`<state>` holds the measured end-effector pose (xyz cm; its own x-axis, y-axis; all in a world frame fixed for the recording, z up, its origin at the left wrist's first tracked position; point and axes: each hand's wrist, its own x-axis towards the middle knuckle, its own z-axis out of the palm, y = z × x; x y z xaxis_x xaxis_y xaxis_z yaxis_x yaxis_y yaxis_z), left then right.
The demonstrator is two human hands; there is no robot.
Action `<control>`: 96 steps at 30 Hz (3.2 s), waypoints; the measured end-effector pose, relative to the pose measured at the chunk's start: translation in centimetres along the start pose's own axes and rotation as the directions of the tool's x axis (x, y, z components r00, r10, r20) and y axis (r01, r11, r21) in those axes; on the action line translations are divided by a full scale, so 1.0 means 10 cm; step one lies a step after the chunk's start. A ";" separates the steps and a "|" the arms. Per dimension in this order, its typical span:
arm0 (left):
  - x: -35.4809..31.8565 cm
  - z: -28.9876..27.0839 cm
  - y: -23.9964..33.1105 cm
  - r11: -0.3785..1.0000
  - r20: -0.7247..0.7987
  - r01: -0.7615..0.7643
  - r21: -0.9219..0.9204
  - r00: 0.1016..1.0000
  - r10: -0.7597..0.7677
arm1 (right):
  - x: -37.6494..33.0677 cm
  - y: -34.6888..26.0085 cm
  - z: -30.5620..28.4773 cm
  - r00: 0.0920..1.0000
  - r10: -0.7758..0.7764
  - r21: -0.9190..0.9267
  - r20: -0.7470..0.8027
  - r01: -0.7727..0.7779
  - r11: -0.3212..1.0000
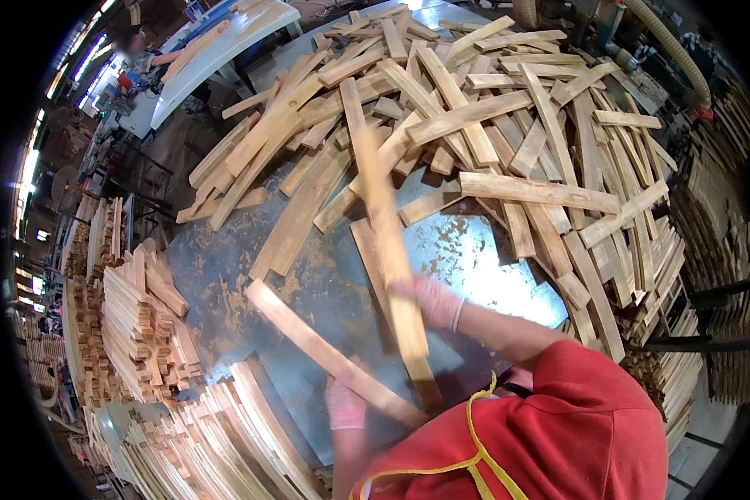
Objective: The person repeatedly picks up thin wooden planks from a large pile on the floor and stacks them neatly on a metal table. The person handles the planks one by one or in small groups, aligning them into a growing stack.
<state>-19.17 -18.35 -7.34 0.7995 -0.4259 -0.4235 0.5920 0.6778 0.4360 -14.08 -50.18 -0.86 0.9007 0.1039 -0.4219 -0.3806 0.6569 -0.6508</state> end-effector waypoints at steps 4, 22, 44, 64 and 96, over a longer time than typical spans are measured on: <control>-0.07 0.13 0.02 0.975 -0.322 0.034 0.220 0.946 0.040 | -0.49 1.12 0.37 0.906 0.404 -0.857 0.126 -0.105 0.504; -2.07 -1.04 0.76 -0.594 -0.121 0.739 0.317 0.653 0.748 | -0.97 -0.61 -0.63 0.786 -0.611 -0.991 -0.090 -0.130 -0.022; 0.30 0.87 -0.53 0.997 -0.049 -0.007 -0.074 0.999 0.004 | 0.41 -0.93 0.69 0.939 -0.080 -0.940 0.335 0.329 -0.087; -1.16 0.08 0.13 0.847 -0.293 -0.239 0.474 0.865 0.408 | -0.91 1.06 0.39 0.870 0.491 -0.061 0.044 -0.488 0.871; -0.80 0.08 -0.08 0.977 -0.276 -0.036 0.208 0.957 0.094 | -0.40 -0.15 -0.60 0.967 -0.219 -0.772 0.133 -0.037 -0.634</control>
<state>-25.97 -15.97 -3.63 0.7927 -0.1782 -0.5829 0.5707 0.5531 0.6069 -18.37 -56.09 -1.98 0.9817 0.0558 -0.1818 0.0458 -0.9972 -0.0588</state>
